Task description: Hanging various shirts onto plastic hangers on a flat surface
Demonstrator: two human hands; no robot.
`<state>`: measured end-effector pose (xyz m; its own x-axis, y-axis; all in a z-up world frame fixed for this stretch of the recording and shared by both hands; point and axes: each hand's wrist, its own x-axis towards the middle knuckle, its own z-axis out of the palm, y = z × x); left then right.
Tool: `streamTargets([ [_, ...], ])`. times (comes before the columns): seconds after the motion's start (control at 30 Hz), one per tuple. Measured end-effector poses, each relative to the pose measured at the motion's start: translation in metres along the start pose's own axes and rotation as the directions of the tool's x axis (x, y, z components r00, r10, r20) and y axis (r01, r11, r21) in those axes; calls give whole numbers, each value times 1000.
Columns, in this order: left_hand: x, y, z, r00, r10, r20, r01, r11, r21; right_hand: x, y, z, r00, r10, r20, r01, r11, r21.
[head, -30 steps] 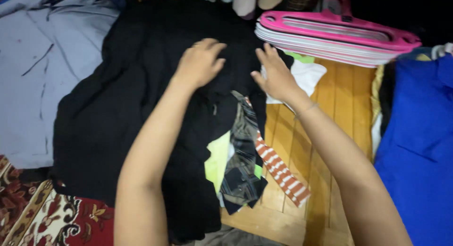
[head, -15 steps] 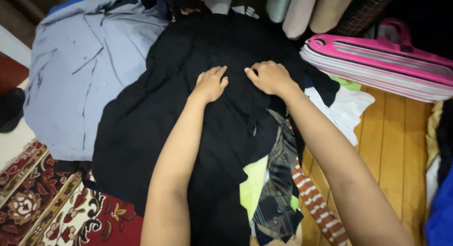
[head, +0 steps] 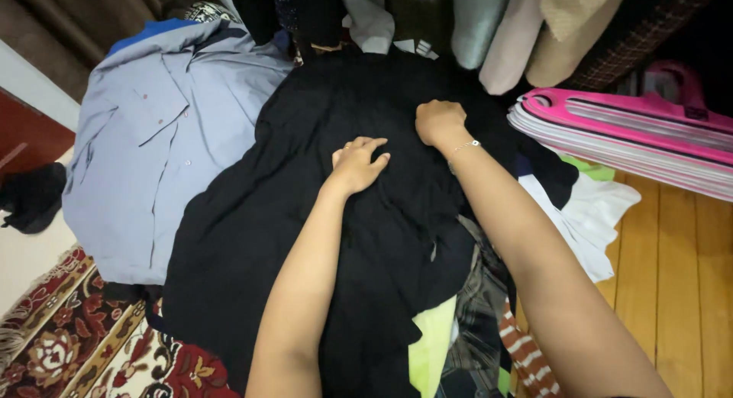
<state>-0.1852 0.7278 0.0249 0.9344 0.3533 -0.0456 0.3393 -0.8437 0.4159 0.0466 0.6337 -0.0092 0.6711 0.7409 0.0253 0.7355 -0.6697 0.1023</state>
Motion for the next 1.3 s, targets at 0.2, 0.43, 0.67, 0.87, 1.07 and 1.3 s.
streamTargets([
  [0.2, -6, 2, -4, 1000, 16, 18, -15, 999, -38, -16, 16, -25, 956, 285, -72, -234, 885, 402],
  [0.43, -15, 10, -14, 999, -6, 38, 9, 997, -81, -27, 40, -13, 706, 498, -503, -103, 776, 622],
  [0.67, -19, 15, -20, 997, 1, 78, 9, 991, -130, -25, 44, -14, 771, 601, -210, -384, 703, 599],
  [0.87, -23, 17, -22, 996, -1, 90, 12, 992, -127, -6, 64, 9, 770, 626, -123, -426, 647, 632],
  [1.07, -19, 14, -19, 996, 13, 92, -1, 991, -131, 32, 84, 58, 785, 608, -121, -402, 648, 646],
  [1.3, -19, 16, -19, 996, 15, 93, -4, 993, -116, 9, 64, 20, 692, 708, -141, -389, 530, 754],
])
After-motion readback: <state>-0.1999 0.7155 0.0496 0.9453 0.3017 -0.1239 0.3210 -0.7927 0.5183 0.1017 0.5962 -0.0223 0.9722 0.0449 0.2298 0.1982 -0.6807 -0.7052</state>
